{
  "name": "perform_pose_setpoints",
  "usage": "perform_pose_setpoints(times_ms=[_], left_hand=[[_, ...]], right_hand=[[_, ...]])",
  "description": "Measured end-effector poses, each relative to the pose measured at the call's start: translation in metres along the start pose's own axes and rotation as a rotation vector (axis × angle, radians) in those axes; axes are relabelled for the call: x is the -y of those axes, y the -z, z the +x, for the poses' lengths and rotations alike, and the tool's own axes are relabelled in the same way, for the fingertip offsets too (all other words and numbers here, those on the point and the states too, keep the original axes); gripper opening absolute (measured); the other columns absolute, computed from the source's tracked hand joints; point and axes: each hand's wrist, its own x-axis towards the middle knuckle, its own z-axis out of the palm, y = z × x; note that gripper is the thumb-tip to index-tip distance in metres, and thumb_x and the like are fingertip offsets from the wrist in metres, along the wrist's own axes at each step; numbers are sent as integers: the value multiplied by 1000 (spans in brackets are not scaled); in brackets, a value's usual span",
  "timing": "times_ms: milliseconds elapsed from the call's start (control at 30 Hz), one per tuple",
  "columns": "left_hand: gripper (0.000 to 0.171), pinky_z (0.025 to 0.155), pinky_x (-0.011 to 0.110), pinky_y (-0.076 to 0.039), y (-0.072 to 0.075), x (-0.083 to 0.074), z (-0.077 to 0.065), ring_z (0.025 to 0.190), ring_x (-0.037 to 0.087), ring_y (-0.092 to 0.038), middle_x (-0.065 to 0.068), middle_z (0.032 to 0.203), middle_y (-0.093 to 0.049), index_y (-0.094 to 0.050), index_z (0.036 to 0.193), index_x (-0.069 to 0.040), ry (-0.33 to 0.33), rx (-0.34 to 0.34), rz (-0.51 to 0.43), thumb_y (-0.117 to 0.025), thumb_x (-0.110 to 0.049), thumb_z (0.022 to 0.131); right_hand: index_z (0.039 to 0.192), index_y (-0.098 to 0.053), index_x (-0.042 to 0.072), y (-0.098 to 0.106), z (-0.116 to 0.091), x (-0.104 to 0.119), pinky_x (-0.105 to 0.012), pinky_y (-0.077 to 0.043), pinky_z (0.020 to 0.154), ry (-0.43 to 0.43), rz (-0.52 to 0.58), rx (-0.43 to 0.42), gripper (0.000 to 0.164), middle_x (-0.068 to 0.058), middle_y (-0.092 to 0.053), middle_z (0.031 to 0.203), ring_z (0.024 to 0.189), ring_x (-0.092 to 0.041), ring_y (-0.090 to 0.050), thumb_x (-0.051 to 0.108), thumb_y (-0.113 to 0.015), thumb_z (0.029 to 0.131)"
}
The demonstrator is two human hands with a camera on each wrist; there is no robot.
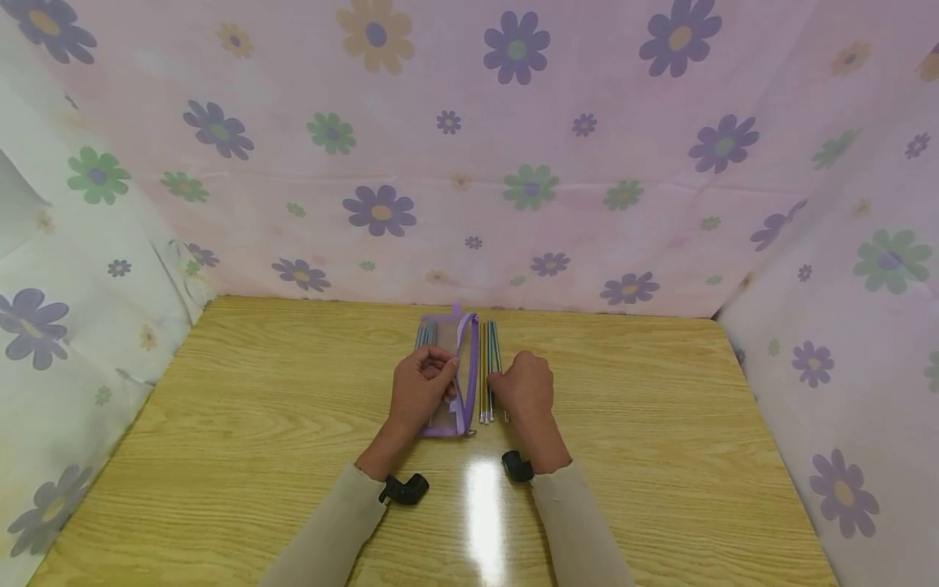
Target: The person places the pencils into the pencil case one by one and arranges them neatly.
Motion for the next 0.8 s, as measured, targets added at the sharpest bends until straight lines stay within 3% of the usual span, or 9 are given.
perform_pose_setpoints(times_ms=[367,800], left_hand=[[6,46,28,-58,0,0,0,53,17,-66,18,83,-72,-72,101,-2,7,-9,3,-74,-8,100],[5,48,30,-59,1,-1,0,54,18,-67,15,83,-73,-72,102,-4,9,1,32,-73,-9,101]], right_hand=[[44,-53,14,-1,2,-1,-25,-27,38,1,-22,-4,42,7,-40,43,41,-10,-35,15,-75,80],[46,-57,12,1,3,-2,-24,-27,38,-13,7,26,43,7,-43,42,40,-9,-37,21,-76,83]])
